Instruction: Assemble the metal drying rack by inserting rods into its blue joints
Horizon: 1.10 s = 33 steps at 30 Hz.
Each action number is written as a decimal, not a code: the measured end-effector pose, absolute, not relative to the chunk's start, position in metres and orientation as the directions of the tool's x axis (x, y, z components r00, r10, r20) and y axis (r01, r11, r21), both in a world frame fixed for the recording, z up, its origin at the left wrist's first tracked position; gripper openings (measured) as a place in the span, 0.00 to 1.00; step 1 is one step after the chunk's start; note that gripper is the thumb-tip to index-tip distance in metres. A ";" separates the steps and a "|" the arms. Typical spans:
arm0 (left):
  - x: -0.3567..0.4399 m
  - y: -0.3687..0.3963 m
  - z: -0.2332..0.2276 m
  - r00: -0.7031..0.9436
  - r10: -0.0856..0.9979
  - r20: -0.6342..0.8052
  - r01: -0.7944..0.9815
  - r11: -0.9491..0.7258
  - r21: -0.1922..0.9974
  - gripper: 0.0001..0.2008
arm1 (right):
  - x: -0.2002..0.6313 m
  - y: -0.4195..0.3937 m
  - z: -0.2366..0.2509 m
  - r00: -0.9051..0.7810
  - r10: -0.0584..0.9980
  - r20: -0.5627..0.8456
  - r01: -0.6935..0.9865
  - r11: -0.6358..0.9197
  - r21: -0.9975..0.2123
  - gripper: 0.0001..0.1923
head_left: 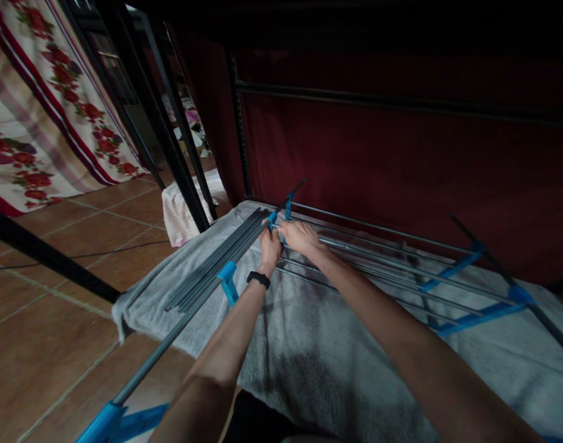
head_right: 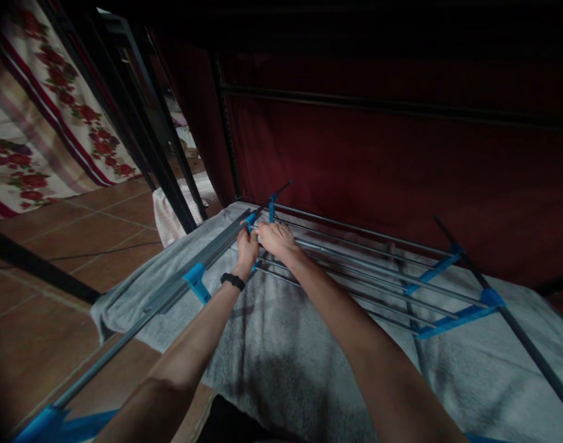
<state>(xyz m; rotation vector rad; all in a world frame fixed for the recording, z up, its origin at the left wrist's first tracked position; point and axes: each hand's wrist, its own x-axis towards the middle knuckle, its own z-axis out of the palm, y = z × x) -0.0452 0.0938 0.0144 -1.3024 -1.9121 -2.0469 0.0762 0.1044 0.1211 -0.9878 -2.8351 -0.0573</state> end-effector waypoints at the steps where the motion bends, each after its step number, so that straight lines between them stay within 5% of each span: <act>1: -0.046 0.094 0.014 -0.639 0.489 0.594 0.561 -0.232 0.794 0.07 | 0.076 0.102 0.121 -0.774 0.616 0.149 0.622 0.783 -0.005 0.20; 9: -0.049 0.093 0.014 -0.629 0.526 0.573 0.559 -0.207 0.803 0.05 | 0.113 0.084 0.106 -0.753 0.557 0.349 0.620 0.779 0.093 0.20; 14: -0.047 0.092 0.015 -0.645 0.531 0.550 0.548 -0.182 0.817 0.06 | 0.176 0.086 0.089 -0.670 0.616 0.414 0.712 0.691 0.125 0.20; 33: -0.048 0.096 0.008 -0.674 0.478 0.563 0.580 -0.130 0.804 0.06 | 0.215 0.104 0.099 -0.702 0.680 0.215 0.709 0.697 0.108 0.18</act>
